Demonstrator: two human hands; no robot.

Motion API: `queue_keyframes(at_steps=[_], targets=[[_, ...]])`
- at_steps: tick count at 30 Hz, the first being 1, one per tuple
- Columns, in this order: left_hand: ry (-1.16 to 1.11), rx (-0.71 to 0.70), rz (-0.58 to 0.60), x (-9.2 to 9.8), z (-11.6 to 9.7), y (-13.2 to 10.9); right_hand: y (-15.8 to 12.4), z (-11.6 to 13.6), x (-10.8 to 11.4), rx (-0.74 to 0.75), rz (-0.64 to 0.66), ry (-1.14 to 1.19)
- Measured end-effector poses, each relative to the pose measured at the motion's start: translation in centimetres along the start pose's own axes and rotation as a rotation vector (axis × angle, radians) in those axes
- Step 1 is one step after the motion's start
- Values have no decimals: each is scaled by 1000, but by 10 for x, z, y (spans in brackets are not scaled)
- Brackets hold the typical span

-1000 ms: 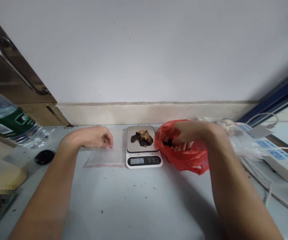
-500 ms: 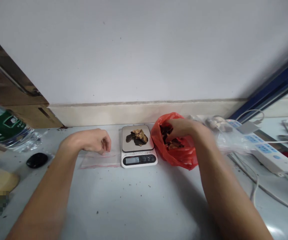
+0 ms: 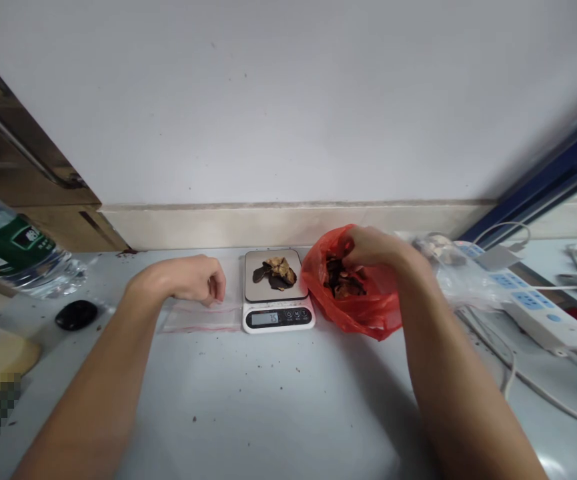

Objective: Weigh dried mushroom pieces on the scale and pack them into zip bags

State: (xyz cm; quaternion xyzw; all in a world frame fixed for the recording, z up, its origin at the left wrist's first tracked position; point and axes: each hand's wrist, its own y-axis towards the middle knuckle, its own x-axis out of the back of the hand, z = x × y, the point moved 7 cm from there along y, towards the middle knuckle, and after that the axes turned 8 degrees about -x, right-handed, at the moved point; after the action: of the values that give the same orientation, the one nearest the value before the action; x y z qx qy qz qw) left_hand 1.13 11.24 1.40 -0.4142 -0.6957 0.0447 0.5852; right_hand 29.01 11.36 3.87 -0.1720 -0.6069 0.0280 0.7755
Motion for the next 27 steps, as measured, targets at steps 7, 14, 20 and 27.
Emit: queue_keyframes(at_steps=[7,14,20,27], targets=[[25,-4,-22,3,0,-2,-29,10,28,7,-96,0],[24,-6,-14,2,0,-1,-36,69,4,254,-131,250],[19,-35,-9,0,4,1,-32,78,-11,314,-11,291],[15,-11,-14,1,5,0,-37,32,20,55,-86,80]])
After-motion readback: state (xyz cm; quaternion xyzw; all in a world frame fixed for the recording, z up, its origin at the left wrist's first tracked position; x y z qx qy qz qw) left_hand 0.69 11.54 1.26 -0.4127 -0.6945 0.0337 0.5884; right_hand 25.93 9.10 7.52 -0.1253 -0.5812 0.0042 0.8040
